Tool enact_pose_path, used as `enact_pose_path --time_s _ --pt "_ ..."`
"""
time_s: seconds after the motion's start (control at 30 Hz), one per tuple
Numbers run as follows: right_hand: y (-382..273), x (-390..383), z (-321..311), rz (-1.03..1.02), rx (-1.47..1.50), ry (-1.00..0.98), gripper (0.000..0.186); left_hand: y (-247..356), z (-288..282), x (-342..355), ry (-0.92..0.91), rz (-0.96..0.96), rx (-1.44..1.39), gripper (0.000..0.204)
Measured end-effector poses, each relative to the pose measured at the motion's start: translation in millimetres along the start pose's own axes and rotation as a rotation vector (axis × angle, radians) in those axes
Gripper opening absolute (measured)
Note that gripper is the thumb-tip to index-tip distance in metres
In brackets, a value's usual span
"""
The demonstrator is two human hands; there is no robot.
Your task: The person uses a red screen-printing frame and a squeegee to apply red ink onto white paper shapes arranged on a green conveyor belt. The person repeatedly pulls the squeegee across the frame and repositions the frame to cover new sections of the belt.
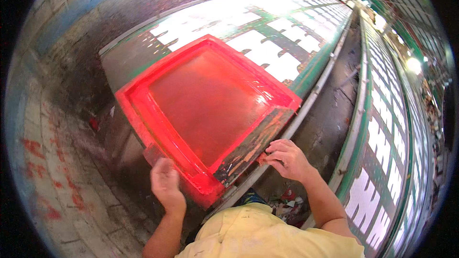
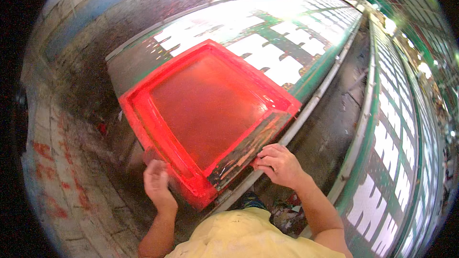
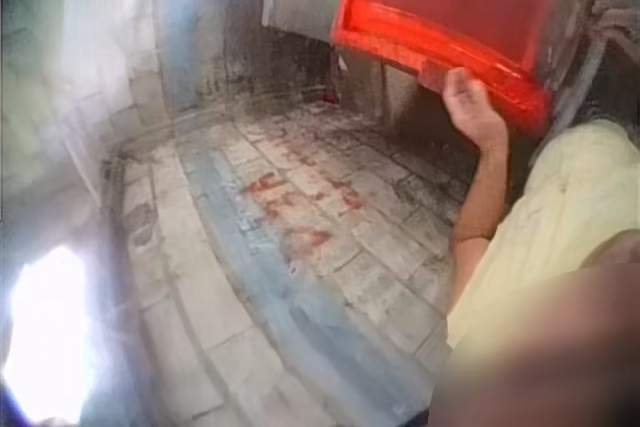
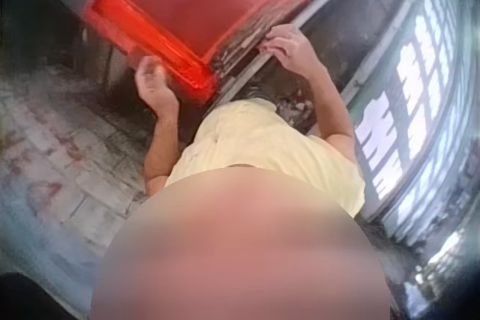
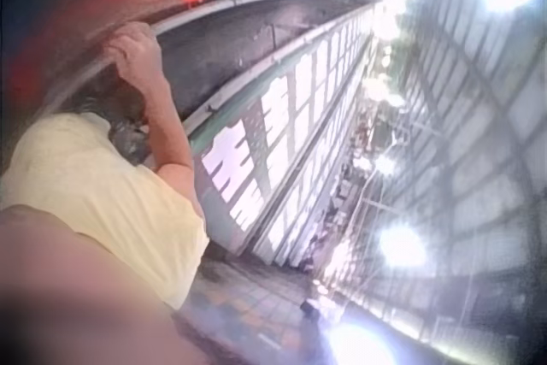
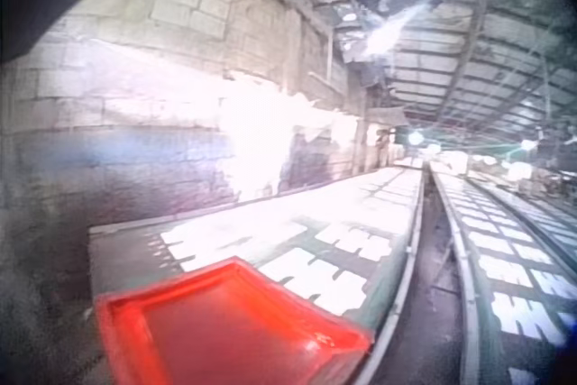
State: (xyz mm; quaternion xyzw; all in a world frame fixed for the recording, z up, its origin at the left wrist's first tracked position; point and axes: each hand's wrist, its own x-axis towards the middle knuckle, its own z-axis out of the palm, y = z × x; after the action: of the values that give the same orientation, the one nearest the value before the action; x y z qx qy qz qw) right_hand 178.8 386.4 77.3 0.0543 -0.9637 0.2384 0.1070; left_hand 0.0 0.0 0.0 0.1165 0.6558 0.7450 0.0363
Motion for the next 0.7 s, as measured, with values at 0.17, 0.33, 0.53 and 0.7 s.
enact_pose_path --time_s 0.17,0.33,0.53,0.7 --pt "45 48 -15 -0.173 -0.067 -0.224 0.051 -12 3 25 0.550 -0.143 0.133 0.059" --pt "82 74 -7 -0.404 -0.055 -0.373 0.048 -27 6 39 0.571 -0.277 -0.070 0.048" --pt "109 90 15 -0.609 -0.041 -0.242 0.041 -42 29 45 0.806 -0.251 0.054 0.046" --pt "95 122 15 -0.585 -0.077 -0.293 0.032 -47 41 45 0.877 -0.187 0.116 0.048"
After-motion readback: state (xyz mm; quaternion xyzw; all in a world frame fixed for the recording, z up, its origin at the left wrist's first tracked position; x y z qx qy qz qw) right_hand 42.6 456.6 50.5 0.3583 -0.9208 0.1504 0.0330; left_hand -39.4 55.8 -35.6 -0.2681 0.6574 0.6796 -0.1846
